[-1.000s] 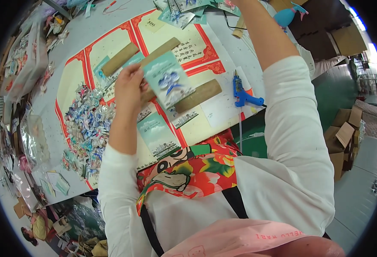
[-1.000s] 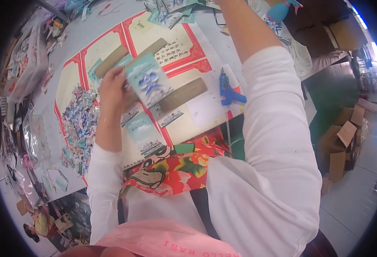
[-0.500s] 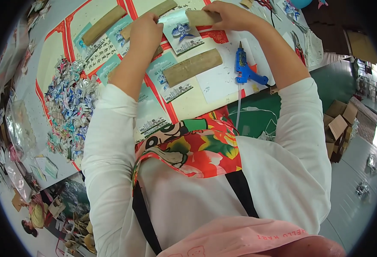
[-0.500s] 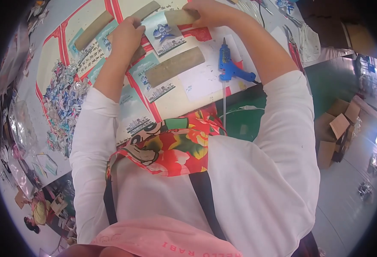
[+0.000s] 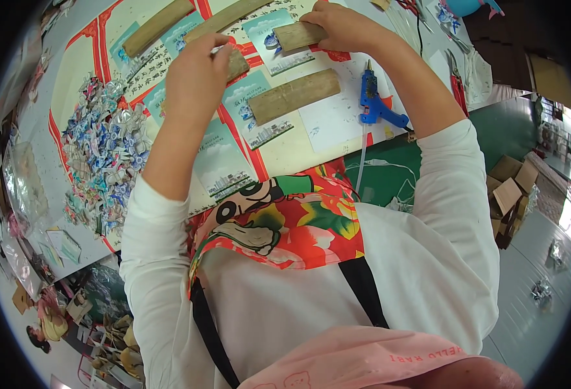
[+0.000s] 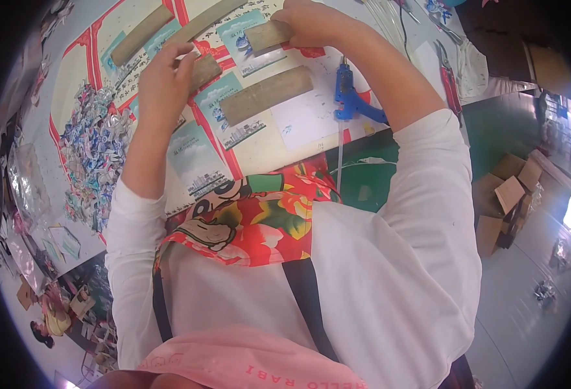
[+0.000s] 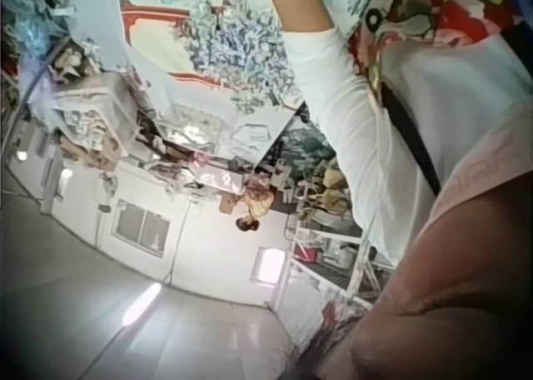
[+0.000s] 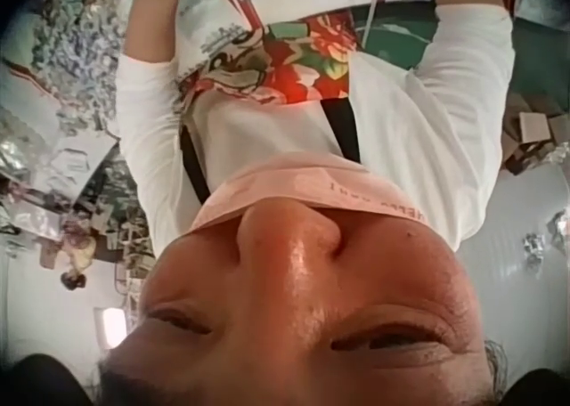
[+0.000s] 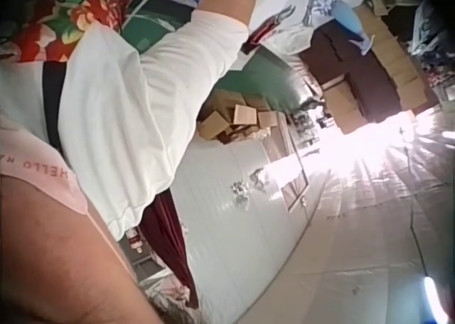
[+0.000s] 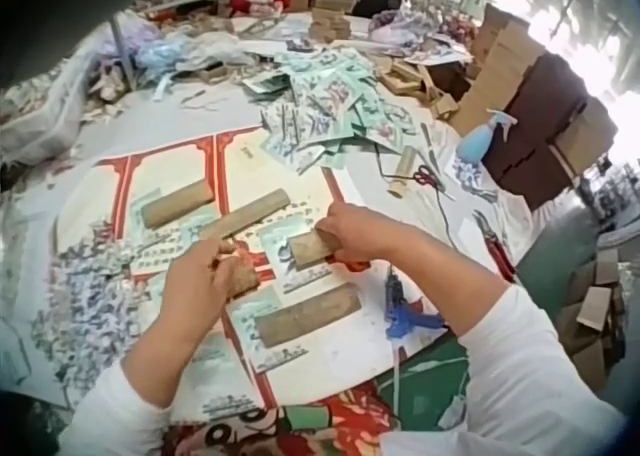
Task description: Applying glue to small decorative bows and attaching them to packaging cards.
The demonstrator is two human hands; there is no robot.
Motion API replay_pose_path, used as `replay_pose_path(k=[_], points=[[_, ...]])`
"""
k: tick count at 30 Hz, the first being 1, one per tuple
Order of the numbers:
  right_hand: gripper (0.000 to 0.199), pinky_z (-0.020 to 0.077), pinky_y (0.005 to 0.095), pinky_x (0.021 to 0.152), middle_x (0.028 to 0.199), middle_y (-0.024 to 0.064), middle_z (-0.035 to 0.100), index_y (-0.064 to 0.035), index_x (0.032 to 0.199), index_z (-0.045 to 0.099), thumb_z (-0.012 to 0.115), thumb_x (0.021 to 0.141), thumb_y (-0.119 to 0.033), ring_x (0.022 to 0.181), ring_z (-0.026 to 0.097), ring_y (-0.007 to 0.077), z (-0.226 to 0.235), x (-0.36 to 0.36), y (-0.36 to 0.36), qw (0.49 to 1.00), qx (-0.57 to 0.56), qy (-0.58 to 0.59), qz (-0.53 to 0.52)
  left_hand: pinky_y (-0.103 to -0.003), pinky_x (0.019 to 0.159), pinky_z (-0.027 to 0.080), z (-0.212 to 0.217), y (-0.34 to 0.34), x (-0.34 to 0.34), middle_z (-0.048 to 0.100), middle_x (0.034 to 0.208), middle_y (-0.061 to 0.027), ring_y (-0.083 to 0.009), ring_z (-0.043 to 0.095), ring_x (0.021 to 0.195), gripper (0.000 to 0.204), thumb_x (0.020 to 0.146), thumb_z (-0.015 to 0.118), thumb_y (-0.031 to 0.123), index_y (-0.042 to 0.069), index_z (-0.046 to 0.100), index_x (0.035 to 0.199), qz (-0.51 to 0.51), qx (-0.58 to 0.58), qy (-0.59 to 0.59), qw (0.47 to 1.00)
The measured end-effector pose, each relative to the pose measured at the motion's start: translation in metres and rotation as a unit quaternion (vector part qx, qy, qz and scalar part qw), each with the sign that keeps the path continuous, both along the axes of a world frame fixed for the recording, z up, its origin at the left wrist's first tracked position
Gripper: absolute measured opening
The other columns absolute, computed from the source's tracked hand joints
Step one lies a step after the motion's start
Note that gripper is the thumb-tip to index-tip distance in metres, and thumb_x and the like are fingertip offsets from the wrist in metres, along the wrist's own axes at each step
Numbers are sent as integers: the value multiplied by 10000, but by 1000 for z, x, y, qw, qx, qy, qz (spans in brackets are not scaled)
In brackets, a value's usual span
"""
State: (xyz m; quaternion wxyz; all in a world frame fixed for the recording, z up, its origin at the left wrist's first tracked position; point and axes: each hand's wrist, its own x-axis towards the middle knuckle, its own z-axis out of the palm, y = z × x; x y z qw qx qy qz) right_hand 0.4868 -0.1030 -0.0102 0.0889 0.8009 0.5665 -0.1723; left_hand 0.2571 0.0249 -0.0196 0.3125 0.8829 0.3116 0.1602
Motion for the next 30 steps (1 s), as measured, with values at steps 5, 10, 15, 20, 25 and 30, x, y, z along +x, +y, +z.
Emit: replay_pose_path(k=[5,10,15,20,25,30], points=[[554,552,313,900,1212,71,633,-105,1264,615,800,742,-98,1003,647,245,-7,-6,-1,1000,-4,15,1,-250,762,488,18,4,-68,709,932,-43,-148,641,826,218,920,609,177,61,692,1085,37,-35,-56,997],[536,521,323,901,1254,78,619,-80,1282,586,769,779,-98,1044,631,258,-11,-3,11,989,-127,65,-43,-226,761,471,31,13,-150,716,923,-31,-124,616,803,195,910,632,168,77,709,1064,179,-38,-73,980],[536,416,338,1021,1342,75,568,-116,1371,520,691,863,-120,1198,552,234,5,30,-60,960,280,1,23,-239,707,468,37,34,-244,706,864,-40,-129,598,748,182,894,657,186,61,721,1010,260,43,-2,965],[427,399,330,1048,1283,84,619,-68,1313,569,646,908,-180,1197,562,209,9,-26,-101,955,260,71,-128,-303,670,485,-10,17,-288,671,887,-75,-205,596,717,207,850,689,190,46,711,997,240,-47,111,963],[399,414,328,1003,1246,95,625,-52,1281,575,641,906,-172,1151,576,225,-4,-53,-136,955,236,103,-151,-352,735,499,-48,13,-277,647,936,-116,-276,601,824,356,773,770,280,20,676,998,157,156,90,971],[394,418,324,994,1255,105,616,-46,1281,572,638,909,-157,1151,573,231,-8,-72,-157,947,243,94,-189,-366,750,498,-66,17,-270,634,955,-134,-288,598,849,453,733,801,343,14,659,1011,155,188,89,966]])
